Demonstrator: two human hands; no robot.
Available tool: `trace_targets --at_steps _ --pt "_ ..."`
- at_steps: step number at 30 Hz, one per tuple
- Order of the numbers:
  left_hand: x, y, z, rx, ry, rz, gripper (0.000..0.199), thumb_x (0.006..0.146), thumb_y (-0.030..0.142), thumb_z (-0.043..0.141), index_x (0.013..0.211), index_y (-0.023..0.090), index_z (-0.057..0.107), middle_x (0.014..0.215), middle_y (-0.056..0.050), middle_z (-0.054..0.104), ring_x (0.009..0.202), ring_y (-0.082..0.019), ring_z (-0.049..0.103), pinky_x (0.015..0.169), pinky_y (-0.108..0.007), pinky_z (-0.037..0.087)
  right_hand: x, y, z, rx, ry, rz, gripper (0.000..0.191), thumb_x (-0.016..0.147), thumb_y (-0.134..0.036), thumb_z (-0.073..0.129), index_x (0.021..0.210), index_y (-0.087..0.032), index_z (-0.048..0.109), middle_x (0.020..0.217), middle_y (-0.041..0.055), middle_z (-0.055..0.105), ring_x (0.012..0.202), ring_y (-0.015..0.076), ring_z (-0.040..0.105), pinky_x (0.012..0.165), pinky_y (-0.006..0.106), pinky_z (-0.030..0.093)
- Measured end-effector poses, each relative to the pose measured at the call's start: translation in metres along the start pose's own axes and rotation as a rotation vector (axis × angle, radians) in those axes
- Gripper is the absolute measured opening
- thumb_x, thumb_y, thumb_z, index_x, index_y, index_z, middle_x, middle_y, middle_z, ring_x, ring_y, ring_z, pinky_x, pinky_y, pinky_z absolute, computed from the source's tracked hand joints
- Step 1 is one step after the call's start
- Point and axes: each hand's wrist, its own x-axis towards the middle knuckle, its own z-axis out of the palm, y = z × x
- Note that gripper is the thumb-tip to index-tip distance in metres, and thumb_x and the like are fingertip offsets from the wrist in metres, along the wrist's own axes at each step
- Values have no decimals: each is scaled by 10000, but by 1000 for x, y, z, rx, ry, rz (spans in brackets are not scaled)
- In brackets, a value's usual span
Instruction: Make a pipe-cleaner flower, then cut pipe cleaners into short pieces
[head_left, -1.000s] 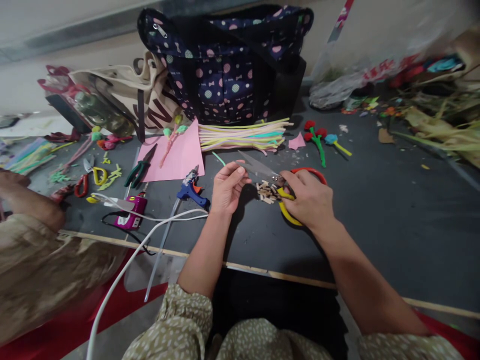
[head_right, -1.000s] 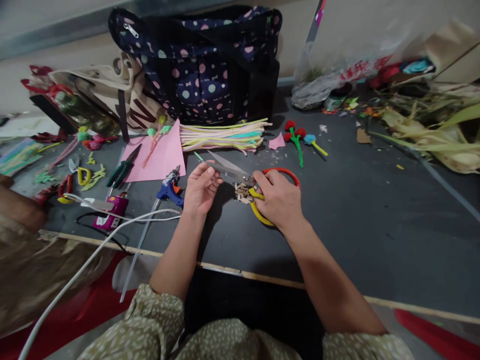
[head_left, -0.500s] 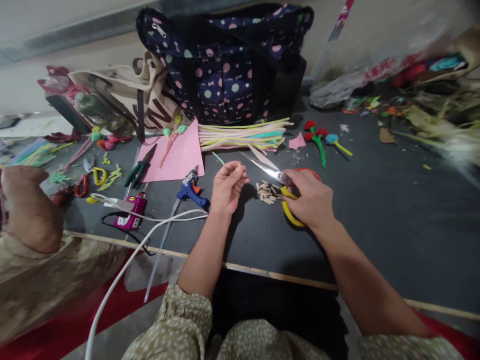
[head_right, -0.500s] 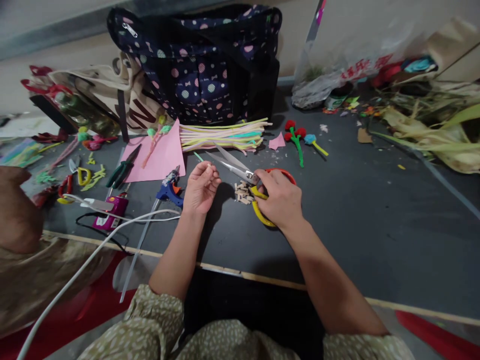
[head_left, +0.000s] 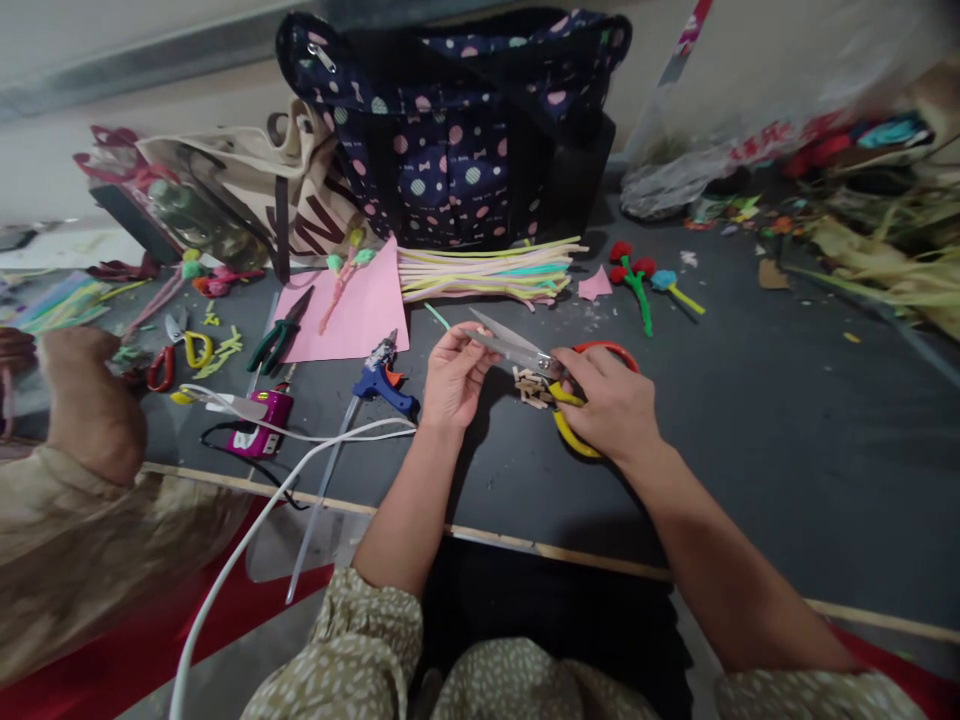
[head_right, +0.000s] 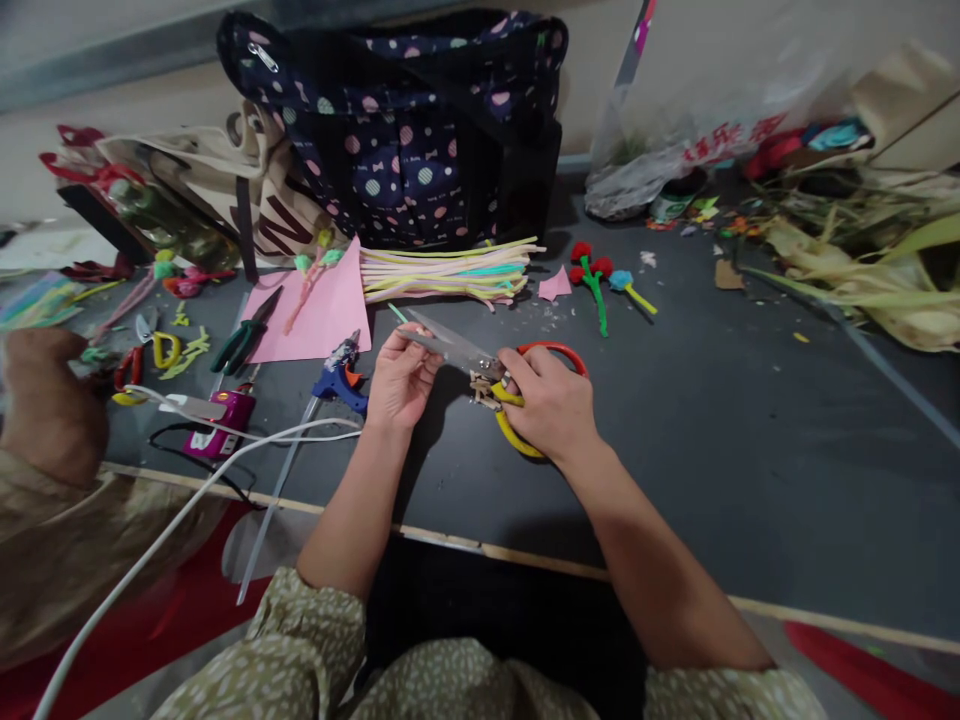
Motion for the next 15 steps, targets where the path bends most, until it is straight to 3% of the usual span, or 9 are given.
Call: trace_targets --at_steps 11,15 --pt "-1 -2 1 -17 -4 -32 321 585 200 879 789 190 631 740 52 652 607 -60 616 651 -191 551 0 -2 1 -14 -3 -4 340 813 -155 534 1130 -225 639 894 35 651 797 171 586 623 264 358" --pt "-1 -4 1 -7 48 -57 327 589 185 873 798 201 622 750 54 660 603 -52 611 632 -172 537 0 -4 0 -3 -22 6 331 809 -156 529 1112 -222 646 879 33 647 786 166 576 607 264 343"
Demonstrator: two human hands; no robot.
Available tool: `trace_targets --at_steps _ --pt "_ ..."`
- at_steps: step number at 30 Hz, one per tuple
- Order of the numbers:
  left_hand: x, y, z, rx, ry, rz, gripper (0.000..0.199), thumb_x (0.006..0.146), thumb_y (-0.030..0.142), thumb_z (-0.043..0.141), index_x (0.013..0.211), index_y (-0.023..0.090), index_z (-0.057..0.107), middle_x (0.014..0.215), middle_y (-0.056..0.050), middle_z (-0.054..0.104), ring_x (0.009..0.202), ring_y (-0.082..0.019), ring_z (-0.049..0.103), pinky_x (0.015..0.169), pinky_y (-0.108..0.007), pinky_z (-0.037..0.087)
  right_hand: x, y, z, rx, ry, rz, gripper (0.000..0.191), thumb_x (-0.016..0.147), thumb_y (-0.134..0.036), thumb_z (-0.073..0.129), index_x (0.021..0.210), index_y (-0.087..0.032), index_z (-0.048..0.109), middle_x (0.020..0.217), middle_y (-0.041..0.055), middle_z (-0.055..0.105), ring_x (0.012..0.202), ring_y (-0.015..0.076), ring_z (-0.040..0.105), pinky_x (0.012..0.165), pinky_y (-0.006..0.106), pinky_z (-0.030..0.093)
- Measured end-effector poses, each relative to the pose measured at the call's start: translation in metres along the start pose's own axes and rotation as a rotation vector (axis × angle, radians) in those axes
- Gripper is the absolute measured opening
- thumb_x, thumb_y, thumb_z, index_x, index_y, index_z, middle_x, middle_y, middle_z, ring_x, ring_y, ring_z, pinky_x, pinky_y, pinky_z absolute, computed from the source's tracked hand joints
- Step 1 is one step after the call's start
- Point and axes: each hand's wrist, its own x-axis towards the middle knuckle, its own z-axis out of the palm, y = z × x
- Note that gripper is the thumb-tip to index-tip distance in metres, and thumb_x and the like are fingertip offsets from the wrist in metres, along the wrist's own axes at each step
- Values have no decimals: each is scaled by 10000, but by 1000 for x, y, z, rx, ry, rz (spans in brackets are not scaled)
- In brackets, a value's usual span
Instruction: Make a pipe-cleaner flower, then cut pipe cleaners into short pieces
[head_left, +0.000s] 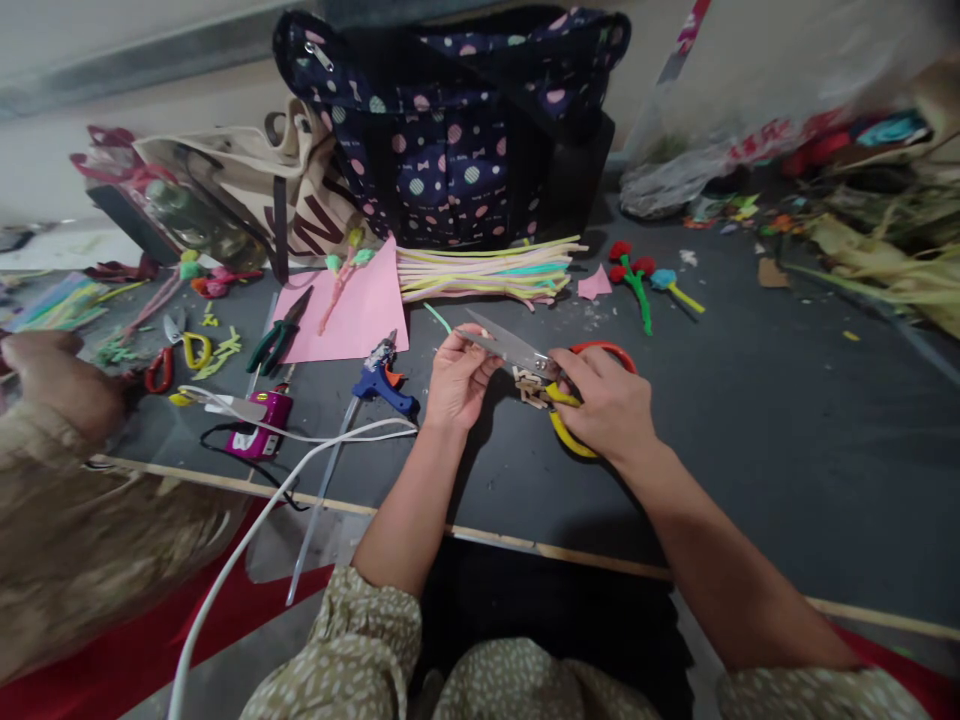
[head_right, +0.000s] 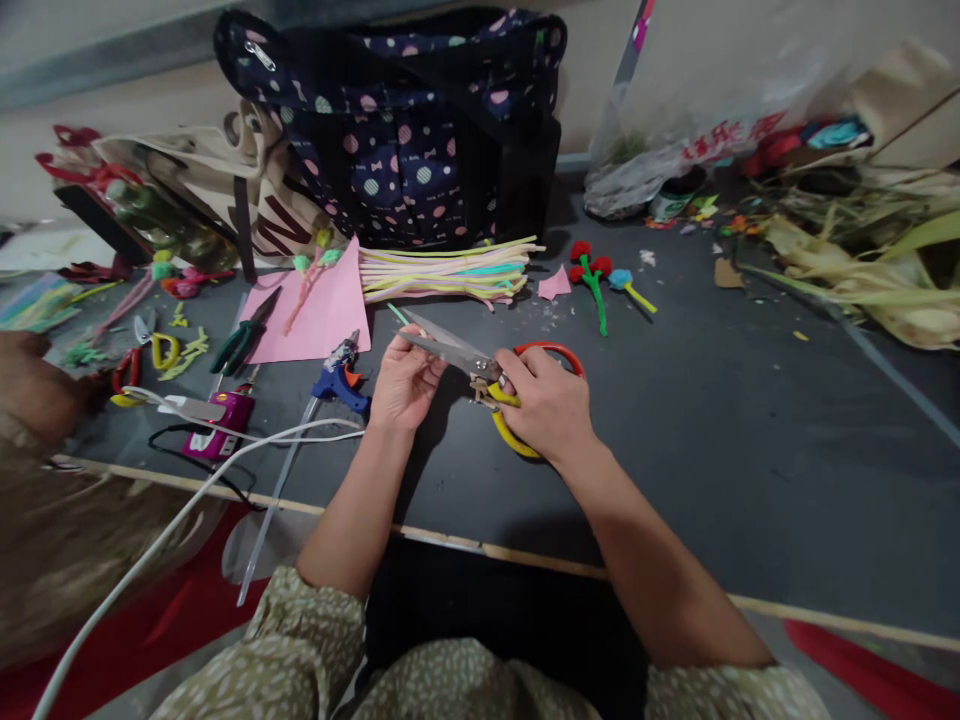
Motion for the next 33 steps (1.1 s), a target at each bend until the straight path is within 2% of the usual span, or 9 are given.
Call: trace_targets --at_steps 9,18,23,28,33 --pt "1 -2 0 11 34 6 284 614 152 841 788 192 619 723 54 649 576 -52 601 616 -177 544 2 -3 -2 -28 20 -11 311 797 -164 543 1077 -224 665 844 29 642 761 161 575 582 255 334" --pt "0 -1 -1 -19 -32 5 301 630 234 867 832 195 648 638 59 624 574 -52 613 594 -152 533 1 -1 -2 -27 47 29 323 812 -162 529 1096 -221 672 885 44 659 755 166 579 606 253 373" --pt "0 -1 0 -26 -44 16 293 628 222 864 829 191 652 669 54 644 564 -45 606 592 -151 534 1 0 -2 -9 40 20 344 785 -146 546 1097 -219 672 891 42 657 755 162 576 608 250 369" --pt "-1 2 2 -12 -66 -41 293 645 222 843 883 178 677 658 50 617 585 -46 589 593 -155 527 0 0 -2 -9 53 43 353 783 -150 551 1107 -212 675 882 37 648 757 156 572 606 244 362" --pt "-4 4 4 27 -111 -95 247 655 204 823 857 162 686 706 32 616 588 -44 553 579 -172 508 2 2 -2 -52 80 108 382 765 -150 555 1124 -204 676 860 42 642 729 156 557 571 250 326"
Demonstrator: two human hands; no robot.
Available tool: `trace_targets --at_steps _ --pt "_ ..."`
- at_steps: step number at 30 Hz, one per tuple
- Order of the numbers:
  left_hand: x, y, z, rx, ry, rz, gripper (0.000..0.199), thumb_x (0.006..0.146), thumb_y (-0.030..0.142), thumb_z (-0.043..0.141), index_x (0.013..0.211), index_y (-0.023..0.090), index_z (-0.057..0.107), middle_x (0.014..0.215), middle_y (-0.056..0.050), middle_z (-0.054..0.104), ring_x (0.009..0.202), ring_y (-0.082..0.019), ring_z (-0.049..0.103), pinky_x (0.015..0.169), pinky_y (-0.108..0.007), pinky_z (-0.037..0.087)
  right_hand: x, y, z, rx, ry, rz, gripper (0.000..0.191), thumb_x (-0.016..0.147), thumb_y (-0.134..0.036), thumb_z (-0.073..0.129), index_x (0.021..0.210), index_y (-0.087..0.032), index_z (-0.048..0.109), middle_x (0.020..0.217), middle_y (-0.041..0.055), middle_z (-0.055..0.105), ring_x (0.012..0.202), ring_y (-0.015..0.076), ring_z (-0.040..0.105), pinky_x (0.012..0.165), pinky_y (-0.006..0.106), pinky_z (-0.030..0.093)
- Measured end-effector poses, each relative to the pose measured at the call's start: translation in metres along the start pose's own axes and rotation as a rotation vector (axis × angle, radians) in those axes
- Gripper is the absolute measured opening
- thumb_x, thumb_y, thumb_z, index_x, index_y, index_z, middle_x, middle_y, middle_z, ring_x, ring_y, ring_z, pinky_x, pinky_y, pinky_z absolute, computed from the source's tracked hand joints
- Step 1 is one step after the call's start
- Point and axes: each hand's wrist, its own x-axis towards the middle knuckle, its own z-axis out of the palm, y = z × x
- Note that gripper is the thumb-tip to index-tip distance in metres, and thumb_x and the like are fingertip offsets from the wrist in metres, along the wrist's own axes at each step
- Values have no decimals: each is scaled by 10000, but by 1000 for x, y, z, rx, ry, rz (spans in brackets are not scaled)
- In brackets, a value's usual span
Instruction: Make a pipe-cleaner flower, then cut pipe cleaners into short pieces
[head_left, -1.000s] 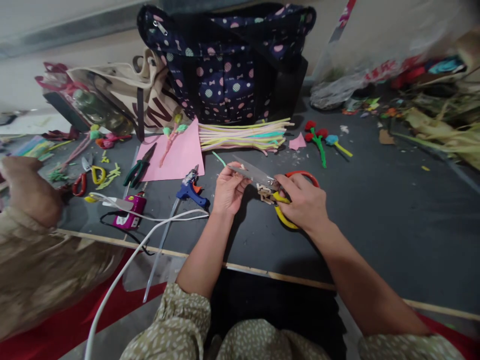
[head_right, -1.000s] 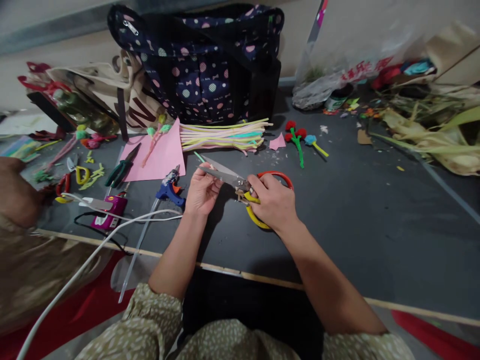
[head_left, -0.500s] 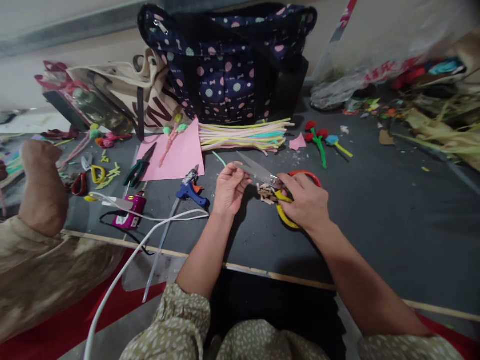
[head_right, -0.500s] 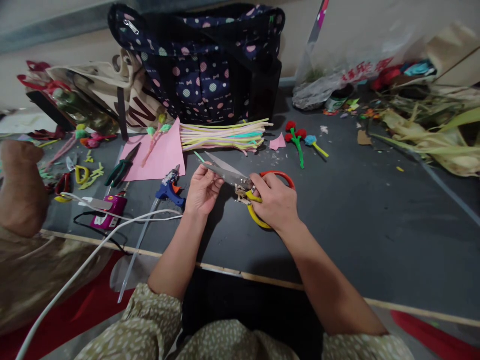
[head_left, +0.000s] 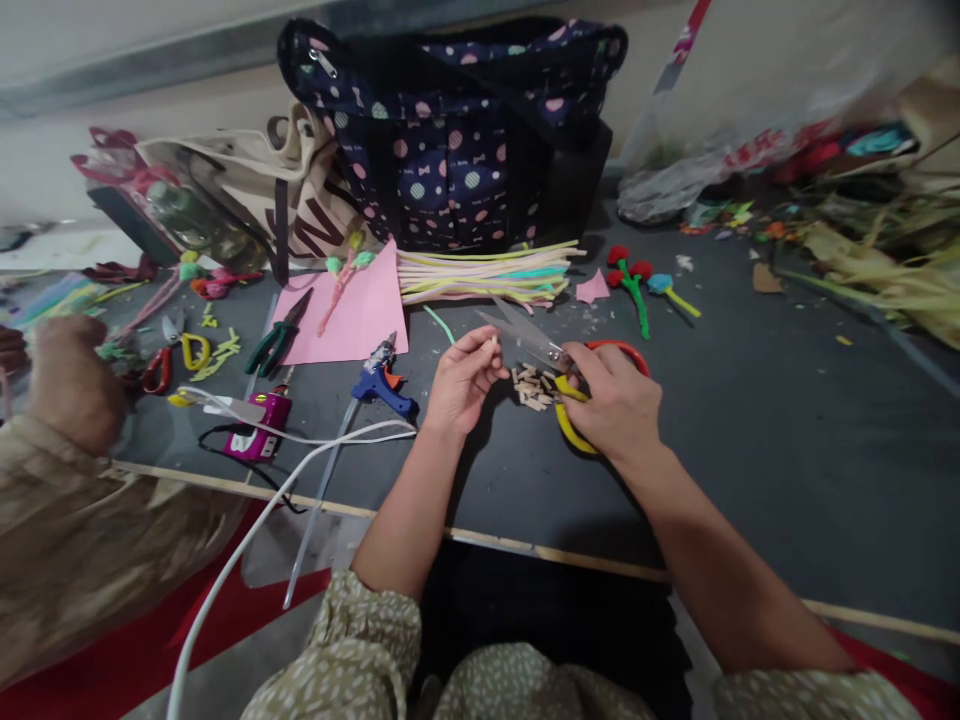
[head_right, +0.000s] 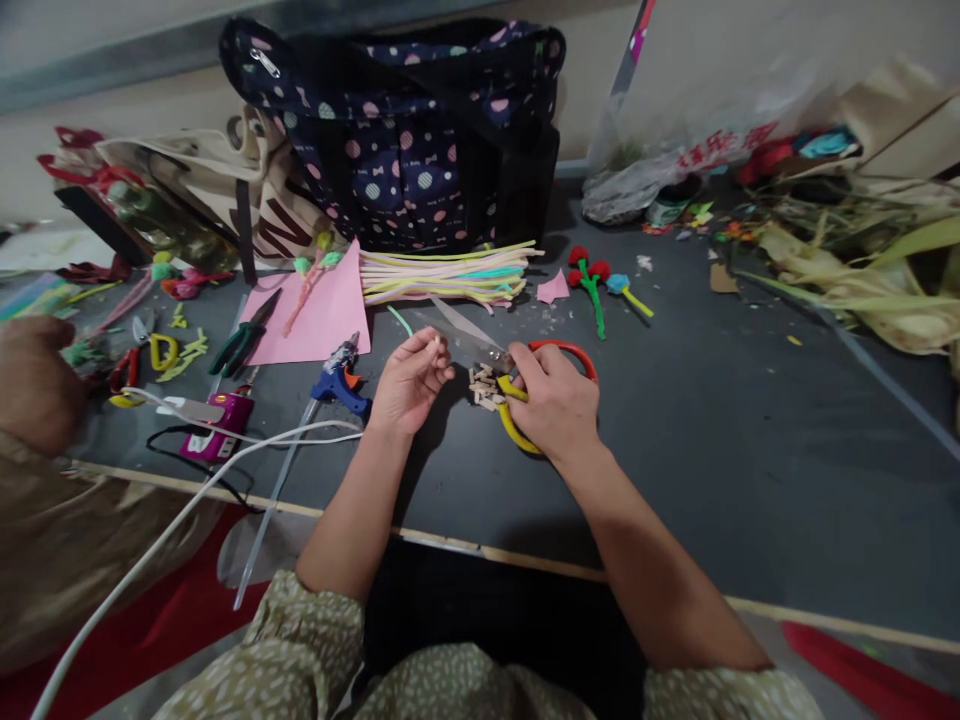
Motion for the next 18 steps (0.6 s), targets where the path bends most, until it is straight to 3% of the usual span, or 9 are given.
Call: trace_targets --at_steps 5,12,18 --pt "-2 2 2 -8 -20 -20 235 668 165 799 884 146 709 705 19 614 588 -56 545 580 -197 493 1 2 -1 -69 -9 5 364 778 -146 545 1112 -209 677 834 40 628 701 156 534 549 265 289" --pt "2 6 -1 -116 0 27 337 710 123 758 1028 214 693 755 38 607 595 -33 518 596 -162 456 -2 4 1 -14 -15 26 401 767 -152 549 1149 -212 656 875 45 635 743 167 544 562 265 314" --pt "5 3 -4 -169 22 17 208 737 132 752 929 180 690 747 30 612 602 -28 534 589 -147 469 -2 7 3 12 -16 29 387 759 -162 563 1133 -206 655 907 50 650 775 174 566 572 259 334"
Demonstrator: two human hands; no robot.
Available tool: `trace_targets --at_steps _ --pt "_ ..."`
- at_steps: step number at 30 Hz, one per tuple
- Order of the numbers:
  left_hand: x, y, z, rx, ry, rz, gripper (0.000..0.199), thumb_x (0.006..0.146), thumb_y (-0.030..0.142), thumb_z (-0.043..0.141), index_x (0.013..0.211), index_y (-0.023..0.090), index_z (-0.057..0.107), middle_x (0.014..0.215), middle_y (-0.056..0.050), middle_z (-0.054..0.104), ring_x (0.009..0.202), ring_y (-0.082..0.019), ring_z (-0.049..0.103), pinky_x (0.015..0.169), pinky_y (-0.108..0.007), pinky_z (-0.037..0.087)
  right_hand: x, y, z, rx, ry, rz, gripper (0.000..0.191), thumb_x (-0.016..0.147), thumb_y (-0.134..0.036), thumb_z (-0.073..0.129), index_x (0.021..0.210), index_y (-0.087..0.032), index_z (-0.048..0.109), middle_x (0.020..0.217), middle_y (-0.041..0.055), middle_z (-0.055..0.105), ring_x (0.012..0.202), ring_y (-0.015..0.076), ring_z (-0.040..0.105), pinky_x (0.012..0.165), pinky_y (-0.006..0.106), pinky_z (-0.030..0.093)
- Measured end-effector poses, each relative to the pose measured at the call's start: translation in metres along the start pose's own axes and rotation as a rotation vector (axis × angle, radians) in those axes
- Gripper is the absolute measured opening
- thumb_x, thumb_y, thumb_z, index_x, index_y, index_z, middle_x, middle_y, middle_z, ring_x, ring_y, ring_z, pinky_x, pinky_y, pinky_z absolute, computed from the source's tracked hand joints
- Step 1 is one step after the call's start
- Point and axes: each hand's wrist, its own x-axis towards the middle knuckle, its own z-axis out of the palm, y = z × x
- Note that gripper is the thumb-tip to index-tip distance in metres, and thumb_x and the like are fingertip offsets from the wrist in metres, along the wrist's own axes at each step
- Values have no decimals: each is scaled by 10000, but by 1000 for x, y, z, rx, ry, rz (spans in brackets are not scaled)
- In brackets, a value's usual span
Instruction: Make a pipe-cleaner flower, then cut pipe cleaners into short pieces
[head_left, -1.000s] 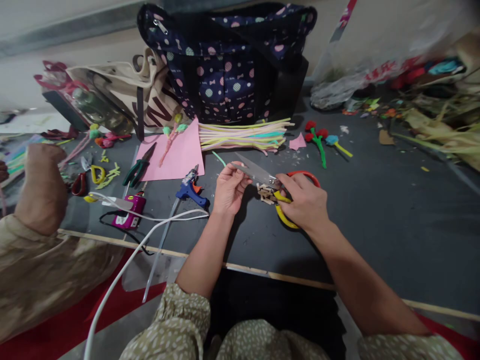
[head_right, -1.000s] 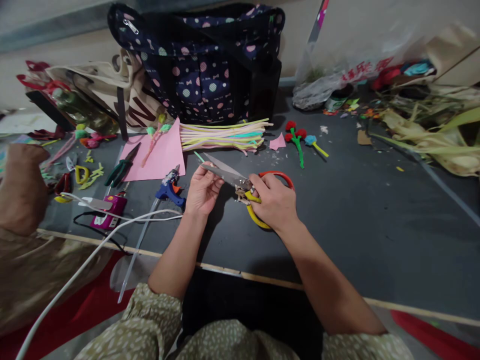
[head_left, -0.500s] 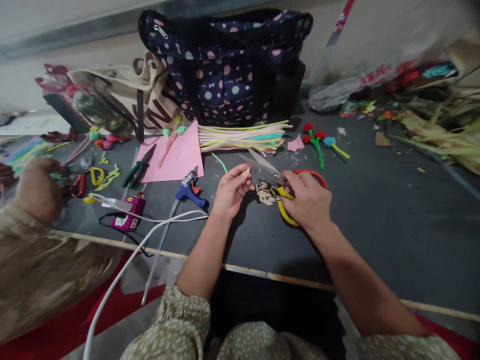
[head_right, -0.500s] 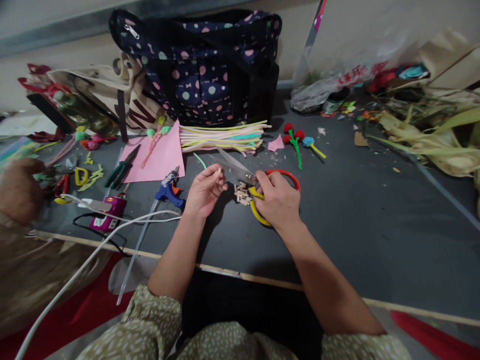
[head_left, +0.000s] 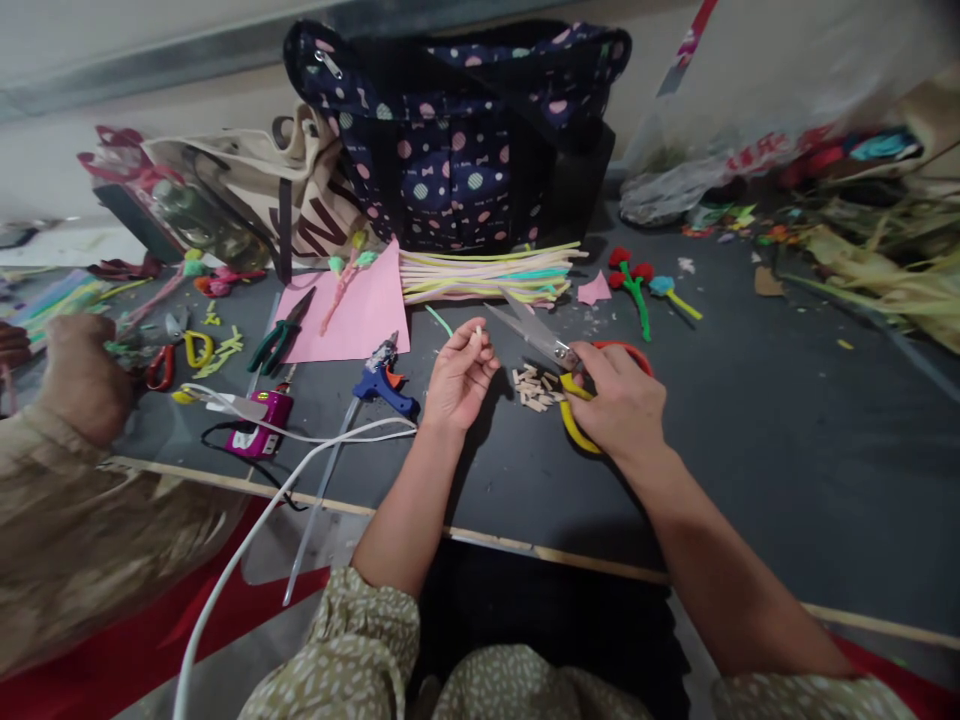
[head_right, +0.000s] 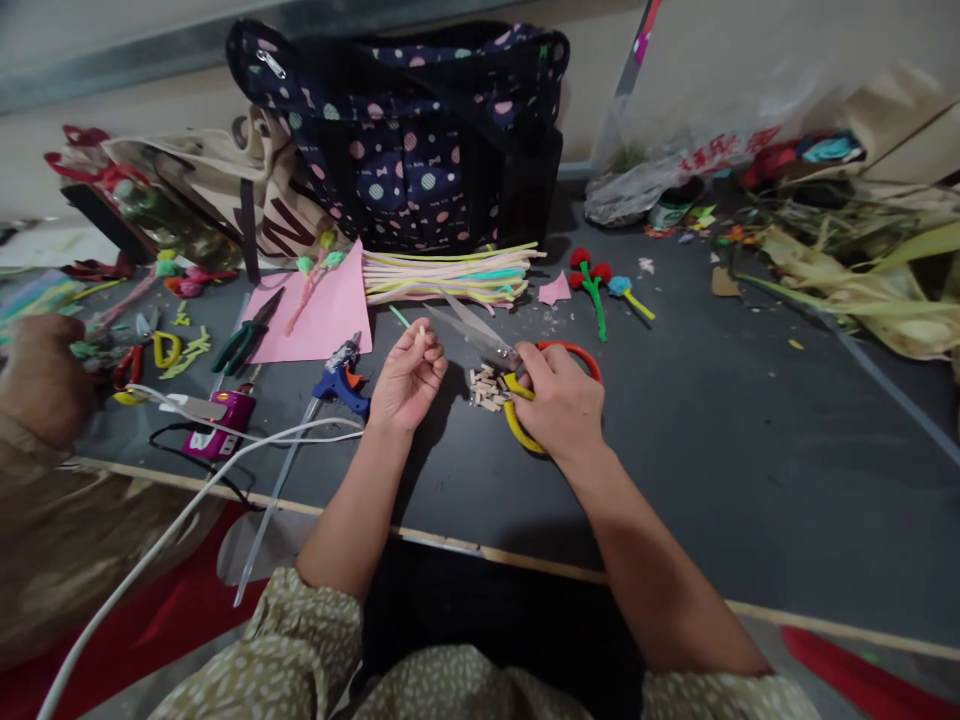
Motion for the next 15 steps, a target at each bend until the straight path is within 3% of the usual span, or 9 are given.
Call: trace_targets --at_steps 15 --pt "-1 0 -1 65 44 58 203 699 199 801 877 187 704 716 28 662 610 -41 599 605 -147 507 2 -5 -5 -94 -61 -92 345 813 -161 527 1125 -221 662 874 43 637 717 160 525 580 266 312"
